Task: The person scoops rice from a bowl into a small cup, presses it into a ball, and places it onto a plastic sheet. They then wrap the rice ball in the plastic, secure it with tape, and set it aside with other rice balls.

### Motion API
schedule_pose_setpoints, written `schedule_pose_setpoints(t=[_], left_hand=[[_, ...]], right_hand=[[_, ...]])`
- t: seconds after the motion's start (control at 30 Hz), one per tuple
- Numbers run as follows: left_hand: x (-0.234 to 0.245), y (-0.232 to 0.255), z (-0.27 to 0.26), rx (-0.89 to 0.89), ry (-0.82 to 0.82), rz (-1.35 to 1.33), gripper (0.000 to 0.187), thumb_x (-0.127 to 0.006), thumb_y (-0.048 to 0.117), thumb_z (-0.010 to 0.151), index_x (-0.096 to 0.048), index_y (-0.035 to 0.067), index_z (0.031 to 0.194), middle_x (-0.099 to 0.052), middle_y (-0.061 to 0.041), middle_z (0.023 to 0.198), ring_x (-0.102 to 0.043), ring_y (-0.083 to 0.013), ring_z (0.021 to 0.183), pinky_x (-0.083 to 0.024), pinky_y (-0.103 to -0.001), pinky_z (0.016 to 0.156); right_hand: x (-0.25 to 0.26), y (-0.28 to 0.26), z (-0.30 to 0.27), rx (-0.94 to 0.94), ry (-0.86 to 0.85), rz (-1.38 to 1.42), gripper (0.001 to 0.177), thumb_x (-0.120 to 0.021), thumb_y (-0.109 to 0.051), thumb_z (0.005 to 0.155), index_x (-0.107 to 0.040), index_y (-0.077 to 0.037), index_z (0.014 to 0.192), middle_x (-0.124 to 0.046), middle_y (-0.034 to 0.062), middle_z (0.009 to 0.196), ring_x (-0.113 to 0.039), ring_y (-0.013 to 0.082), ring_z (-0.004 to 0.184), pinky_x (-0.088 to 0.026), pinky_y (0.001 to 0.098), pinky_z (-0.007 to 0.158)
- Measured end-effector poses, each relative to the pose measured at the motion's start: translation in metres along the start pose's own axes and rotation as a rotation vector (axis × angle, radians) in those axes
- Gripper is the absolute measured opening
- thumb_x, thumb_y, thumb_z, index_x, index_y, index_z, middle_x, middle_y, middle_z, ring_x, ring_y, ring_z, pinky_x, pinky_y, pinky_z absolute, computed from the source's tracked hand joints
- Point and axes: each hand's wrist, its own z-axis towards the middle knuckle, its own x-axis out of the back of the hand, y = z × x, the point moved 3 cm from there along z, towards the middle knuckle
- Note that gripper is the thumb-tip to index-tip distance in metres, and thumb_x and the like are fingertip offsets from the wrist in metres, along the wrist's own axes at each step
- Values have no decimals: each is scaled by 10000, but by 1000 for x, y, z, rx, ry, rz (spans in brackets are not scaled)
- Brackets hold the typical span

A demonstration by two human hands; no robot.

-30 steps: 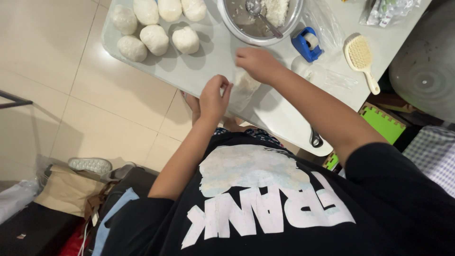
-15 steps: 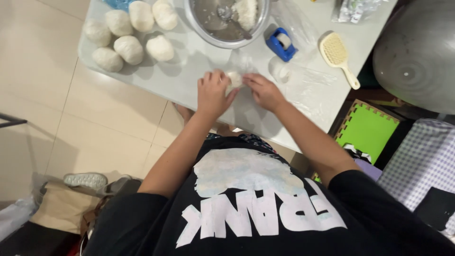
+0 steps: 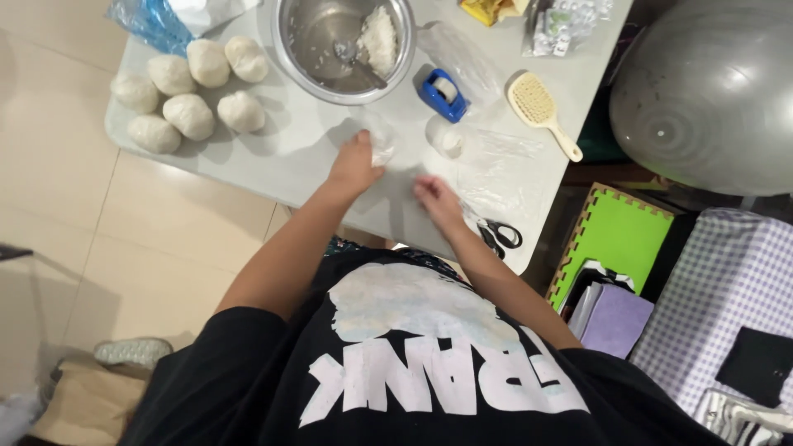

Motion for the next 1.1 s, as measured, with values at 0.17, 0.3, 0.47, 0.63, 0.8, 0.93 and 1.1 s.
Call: schedule_pose_setpoints(t=[0.17, 0.3, 0.47, 0.63, 0.8, 0.93, 1.1], left_hand=[[54, 54, -32, -245, -232, -449, 1194, -932, 363, 745, -147, -95, 1519, -537, -324, 1401, -546, -406, 1328, -455, -399, 1096], [93, 103, -58, -340, -417, -513, 1310, -906, 329, 717, 1, -37, 1588, -570, -316, 1384, -576, -377, 1303, -434, -358, 1100], [137, 134, -56, -414, -437, -464, 1360, -909, 289, 689, 56, -14, 1598, -612, -321, 1310, -630, -387, 1253, -477, -369, 1076], [152, 139, -49, -453, -361, -487, 1343, -930, 300, 702, 34, 8, 1591, -650, -298, 1253, -664, -374, 1193, -496, -394, 1054], [142, 102, -29, -131, -288, -1148, 969, -661, 404, 870, -185, 43, 1633, -560, -170, 1421, -642, -304, 1139, -547, -441, 922], [92, 33, -19, -221, -286, -1392, 828, -608, 399, 967, -334, 28, 1654, -483, -135, 1568, -505, -254, 1388, -443, -406, 1070], [43, 86, -12, -464, -190, -1183, 657, -749, 149, 956, -420, 4, 1506, -495, -131, 1490, -489, -225, 1365, -413, -397, 1144]], right_hand=[[-25, -44, -20, -416, -384, 836, 499, -696, -362, 945, -547, -82, 1329, -629, 61, 1293, -617, 188, 1201, -540, 397, 986], [-33, -92, -24, -274, -467, 975, 669, -749, -387, 883, -509, -91, 1432, -613, 54, 1372, -602, 208, 1244, -493, 374, 1058], [-35, -134, -24, -187, -265, 959, 499, -699, -225, 982, -521, -47, 1413, -602, 89, 1368, -583, 241, 1265, -498, 401, 1057], [-37, -185, -23, -38, -86, 1078, 339, -554, -179, 1043, -554, -79, 1367, -612, 101, 1356, -580, 264, 1266, -489, 418, 1073], [-20, -186, -6, 47, 33, 1307, 285, -433, -330, 1099, -610, -109, 1136, -637, 121, 1319, -592, 290, 1312, -450, 488, 1162], [-11, -196, 7, 4, 143, 1618, 232, -413, -343, 1121, -582, -184, 1129, -626, 6, 1334, -574, 256, 1295, -441, 557, 1164], [-26, -240, 7, -43, 295, 1503, 308, -317, -388, 1098, -544, -188, 1153, -615, -18, 1377, -559, 278, 1286, -416, 588, 1098]])
